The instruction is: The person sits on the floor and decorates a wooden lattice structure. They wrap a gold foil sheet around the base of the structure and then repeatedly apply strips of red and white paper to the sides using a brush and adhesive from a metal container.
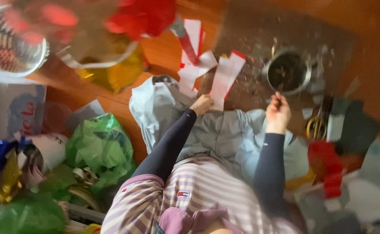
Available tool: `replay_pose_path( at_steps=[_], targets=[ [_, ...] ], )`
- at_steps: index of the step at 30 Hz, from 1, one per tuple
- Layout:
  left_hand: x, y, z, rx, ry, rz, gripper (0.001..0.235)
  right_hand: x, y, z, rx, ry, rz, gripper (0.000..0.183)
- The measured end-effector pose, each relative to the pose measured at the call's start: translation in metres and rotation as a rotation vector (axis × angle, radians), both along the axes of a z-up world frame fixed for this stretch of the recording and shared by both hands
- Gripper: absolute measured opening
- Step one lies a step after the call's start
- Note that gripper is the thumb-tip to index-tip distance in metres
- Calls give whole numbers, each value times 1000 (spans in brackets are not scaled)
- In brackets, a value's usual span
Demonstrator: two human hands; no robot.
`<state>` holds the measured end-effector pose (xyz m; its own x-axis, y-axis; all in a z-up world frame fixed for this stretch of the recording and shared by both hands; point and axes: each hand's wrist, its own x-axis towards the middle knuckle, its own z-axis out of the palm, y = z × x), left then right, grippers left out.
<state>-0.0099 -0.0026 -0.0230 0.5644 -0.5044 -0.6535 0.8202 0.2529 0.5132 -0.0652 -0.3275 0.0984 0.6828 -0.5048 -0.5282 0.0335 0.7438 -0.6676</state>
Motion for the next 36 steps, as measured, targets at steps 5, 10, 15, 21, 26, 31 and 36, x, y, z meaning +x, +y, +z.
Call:
replay_pose_path(
  at_steps=[5, 10, 15, 21, 26, 31, 36],
  targets=[
    [3, -5, 20, 47, -96, 3, 37, 0, 14, -25, 399, -234, -301, 36],
    [5, 3, 72, -352, -21, -42, 43, -3, 110, -20, 413, -132, 576, 52],
    [13, 58, 141, -255, -229, -306, 65, 50, 122, 46, 106, 108, 743, 71],
    [6, 119, 184, 138, -709, -372, 63, 113, 154, 153, -89, -216, 1104, 72],
    [9, 113, 241, -277, -831, -55, 59, 129, 263, 210, 156, -555, 1047, 77],
    [81, 130, 319, -705, -543, 753, 46, 143, 333, 241, 207, -778, 897, 66],
    [94, 170, 367, -619, -725, 718, 39, 155, 344, 261, 208, -858, 810, 53]
  ],
)
